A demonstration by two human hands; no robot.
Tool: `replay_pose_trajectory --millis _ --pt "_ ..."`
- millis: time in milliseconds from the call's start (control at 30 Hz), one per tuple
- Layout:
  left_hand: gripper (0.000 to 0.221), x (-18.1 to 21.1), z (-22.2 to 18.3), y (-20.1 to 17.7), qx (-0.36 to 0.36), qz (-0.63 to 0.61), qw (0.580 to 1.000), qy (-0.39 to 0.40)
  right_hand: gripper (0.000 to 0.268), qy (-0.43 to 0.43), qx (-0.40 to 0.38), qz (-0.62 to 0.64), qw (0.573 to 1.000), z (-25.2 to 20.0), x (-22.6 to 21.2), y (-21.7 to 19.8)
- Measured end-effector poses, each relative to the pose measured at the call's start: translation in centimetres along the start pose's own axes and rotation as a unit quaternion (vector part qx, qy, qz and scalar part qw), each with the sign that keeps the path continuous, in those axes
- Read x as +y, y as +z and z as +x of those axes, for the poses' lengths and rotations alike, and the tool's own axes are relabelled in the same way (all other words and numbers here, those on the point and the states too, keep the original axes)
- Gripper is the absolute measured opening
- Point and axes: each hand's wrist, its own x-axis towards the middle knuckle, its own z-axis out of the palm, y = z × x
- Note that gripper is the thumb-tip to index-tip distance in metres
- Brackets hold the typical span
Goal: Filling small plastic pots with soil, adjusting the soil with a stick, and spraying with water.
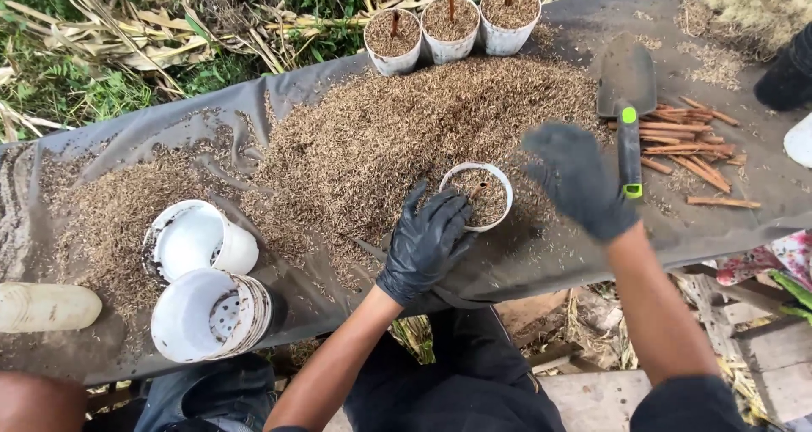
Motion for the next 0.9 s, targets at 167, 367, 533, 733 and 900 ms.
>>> replay_pose_trajectory --millis 167,367,533,733,900 --pt "0.050 0.3 0.9 -1.8 -0.027 -0.046 0.998 -0.023 0.087 0.185 -0.160 -0.256 0.935 -1.7 2.7 2.3" --pt "0.063 2.3 2.8 -4.4 -0.009 -0.091 0.993 -0.073 0.091 0.142 -0.198 -0.020 0.970 0.3 -1.2 3.9" --pt "0.086 3.1 5.2 -5.5 -0.058 -0.152 0.977 -0.138 0.088 0.135 -0.210 -0.016 0.968 2.3 0.6 6.6" --pt "0.105 2.7 5.1 -2.0 -0.028 -0.115 0.982 -0.148 0.062 0.126 -0.182 0.005 0.975 3.0 3.1 10.4" --pt "0.083 4.9 7.8 -4.5 -0.018 -0.235 0.926 -0.293 0.045 0.099 -0.133 0.019 0.986 0.6 6.2 13.6"
